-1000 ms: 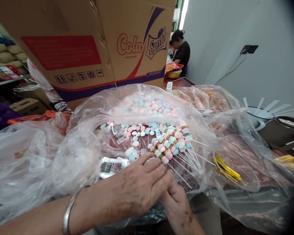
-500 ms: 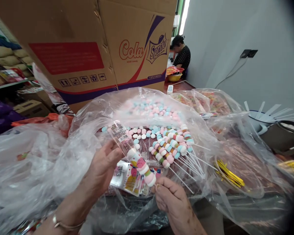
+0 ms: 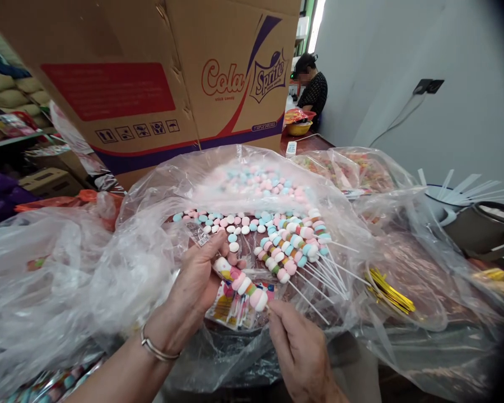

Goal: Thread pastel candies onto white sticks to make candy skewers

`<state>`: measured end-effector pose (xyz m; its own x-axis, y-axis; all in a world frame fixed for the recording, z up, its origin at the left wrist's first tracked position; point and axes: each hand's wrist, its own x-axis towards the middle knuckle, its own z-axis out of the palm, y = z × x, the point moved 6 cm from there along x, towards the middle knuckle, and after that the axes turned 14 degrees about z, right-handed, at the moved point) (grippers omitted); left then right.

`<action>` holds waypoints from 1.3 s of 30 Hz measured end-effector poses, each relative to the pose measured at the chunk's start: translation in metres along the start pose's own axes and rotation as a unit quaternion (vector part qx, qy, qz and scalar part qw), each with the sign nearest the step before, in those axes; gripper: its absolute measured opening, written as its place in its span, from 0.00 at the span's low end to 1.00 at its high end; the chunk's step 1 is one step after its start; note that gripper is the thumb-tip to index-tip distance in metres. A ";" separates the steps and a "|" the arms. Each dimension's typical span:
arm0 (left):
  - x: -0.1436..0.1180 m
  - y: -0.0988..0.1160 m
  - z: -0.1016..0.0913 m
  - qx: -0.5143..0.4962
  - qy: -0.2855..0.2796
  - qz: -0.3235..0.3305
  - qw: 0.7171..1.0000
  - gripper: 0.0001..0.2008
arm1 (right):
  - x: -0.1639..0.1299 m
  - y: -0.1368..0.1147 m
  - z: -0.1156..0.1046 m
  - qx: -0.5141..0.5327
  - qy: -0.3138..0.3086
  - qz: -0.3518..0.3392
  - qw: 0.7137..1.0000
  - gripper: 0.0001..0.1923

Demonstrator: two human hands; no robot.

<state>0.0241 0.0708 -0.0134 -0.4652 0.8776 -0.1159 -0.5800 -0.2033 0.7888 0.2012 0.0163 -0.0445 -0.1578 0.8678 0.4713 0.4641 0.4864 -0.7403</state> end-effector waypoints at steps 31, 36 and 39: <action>-0.034 -0.041 0.002 -0.021 -0.013 0.003 1.000 0.20 | -0.001 -0.007 0.020 0.041 0.003 0.077 0.996 0.13; -0.048 -0.048 -0.001 -0.023 -0.007 -0.010 1.000 0.22 | 0.006 -0.007 0.022 0.065 -0.007 0.079 0.995 0.13; -0.036 -0.034 -0.008 -0.017 0.034 0.004 0.999 0.22 | 0.009 -0.005 0.021 0.074 -0.051 0.100 0.991 0.14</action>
<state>0.0551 0.0430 -0.0413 -0.5141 0.8443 -0.1513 -0.5975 -0.2260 0.7694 0.1794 0.0241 -0.0461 -0.1666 0.9504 0.2628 0.3641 0.3070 -0.8793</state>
